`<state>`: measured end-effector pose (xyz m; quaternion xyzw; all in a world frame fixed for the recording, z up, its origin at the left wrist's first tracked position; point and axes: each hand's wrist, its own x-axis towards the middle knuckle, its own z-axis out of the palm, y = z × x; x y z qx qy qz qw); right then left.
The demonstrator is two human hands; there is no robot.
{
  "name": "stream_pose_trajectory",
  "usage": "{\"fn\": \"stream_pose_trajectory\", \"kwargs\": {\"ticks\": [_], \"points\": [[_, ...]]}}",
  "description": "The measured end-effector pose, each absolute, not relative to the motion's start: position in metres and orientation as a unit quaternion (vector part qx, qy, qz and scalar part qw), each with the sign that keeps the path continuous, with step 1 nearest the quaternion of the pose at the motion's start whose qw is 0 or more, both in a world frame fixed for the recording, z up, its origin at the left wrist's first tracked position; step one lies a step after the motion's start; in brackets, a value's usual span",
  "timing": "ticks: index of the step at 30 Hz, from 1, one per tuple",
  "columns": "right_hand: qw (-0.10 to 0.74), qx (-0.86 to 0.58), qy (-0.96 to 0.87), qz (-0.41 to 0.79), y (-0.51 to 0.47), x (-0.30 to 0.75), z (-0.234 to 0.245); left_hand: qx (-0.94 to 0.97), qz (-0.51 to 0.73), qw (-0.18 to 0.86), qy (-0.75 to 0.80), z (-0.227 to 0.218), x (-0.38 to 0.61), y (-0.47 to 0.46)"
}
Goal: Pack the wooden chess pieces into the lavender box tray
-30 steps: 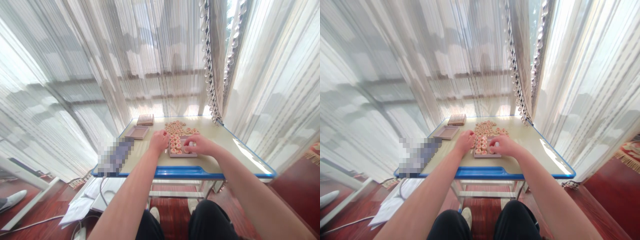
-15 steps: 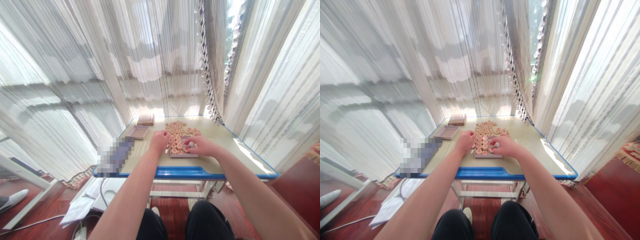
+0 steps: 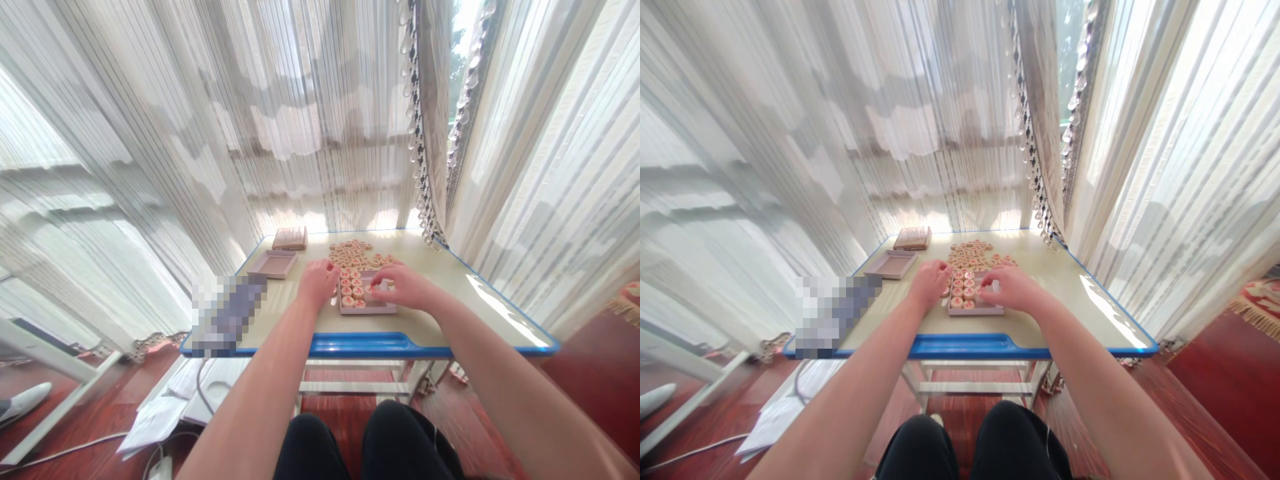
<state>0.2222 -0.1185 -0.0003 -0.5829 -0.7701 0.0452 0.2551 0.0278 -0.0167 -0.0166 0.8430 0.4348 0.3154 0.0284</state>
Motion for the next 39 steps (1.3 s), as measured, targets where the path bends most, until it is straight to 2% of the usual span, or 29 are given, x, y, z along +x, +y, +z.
{"fn": "stream_pose_trajectory", "kwargs": {"ticks": [3,6,15,39], "points": [[0.309,-0.532,-0.788,0.031,-0.12,0.22,0.001,0.842,0.315,0.025,0.437,-0.017,0.028,-0.016],[0.329,-0.486,-0.81,0.025,-0.122,0.215,-0.001,0.845,0.317,0.02,0.431,-0.018,0.028,-0.016],[0.287,-0.494,-0.82,0.038,-0.121,0.208,-0.006,0.847,0.312,0.016,0.431,-0.017,0.029,-0.016],[0.297,-0.493,-0.814,0.079,-0.121,0.208,-0.003,0.846,0.31,-0.001,0.433,-0.017,0.028,-0.015]]}}
